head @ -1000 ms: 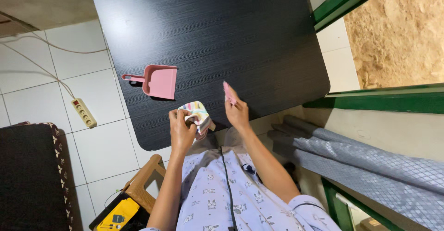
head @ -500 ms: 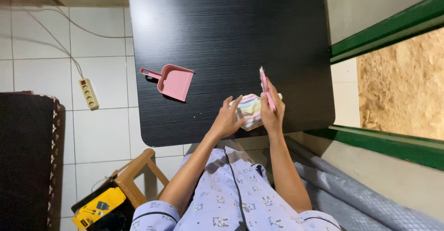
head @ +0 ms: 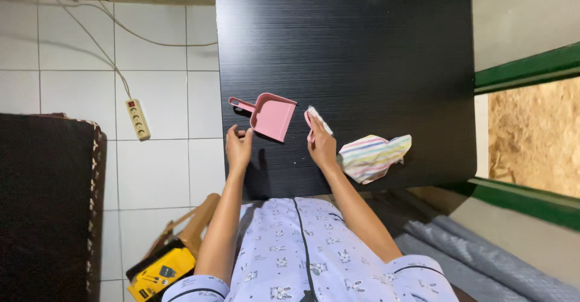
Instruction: The person sweeps a black table with a small pink brush and dustpan, then wipes the surface with a cloth. The person moves the dustpan and brush around the table while sweeping debris into the dustpan and wiping the table surface.
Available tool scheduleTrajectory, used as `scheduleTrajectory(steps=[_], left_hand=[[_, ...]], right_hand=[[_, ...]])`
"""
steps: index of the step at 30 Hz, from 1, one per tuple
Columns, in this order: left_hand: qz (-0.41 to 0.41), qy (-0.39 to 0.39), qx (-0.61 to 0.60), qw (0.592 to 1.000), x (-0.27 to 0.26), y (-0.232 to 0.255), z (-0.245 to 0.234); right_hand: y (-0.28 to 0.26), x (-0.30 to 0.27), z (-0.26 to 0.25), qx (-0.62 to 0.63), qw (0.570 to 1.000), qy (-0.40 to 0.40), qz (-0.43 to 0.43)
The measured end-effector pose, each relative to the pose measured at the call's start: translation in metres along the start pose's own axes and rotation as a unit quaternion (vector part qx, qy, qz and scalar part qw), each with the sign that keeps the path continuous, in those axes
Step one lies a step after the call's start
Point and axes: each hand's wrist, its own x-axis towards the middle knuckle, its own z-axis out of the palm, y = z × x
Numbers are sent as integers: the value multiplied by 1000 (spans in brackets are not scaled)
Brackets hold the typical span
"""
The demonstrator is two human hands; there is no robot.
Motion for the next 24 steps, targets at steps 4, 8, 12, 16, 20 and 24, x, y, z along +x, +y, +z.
scheduleTrajectory(steps=[4, 8, 12, 16, 20, 24], left_hand=[[33, -47, 5, 998, 35, -5, 11], [41, -109, -7, 993, 50, -1, 9], [125, -136, 22, 983, 55, 7, -16], [126, -180, 18, 975, 48, 10, -66], [99, -215, 69, 969, 48, 6, -106], [21, -284, -37, 958, 46, -11, -122]], right_hand=[[-40, -44, 22, 92, 995, 43, -4], [-29, -36, 5, 73, 978, 197, -8], [-8, -13, 9, -28, 970, 204, 132], [-37, -31, 57, -47, 976, 175, 118], [-91, -61, 99, 4, 977, 170, 128], [-86, -91, 66, 25, 963, 259, 68]])
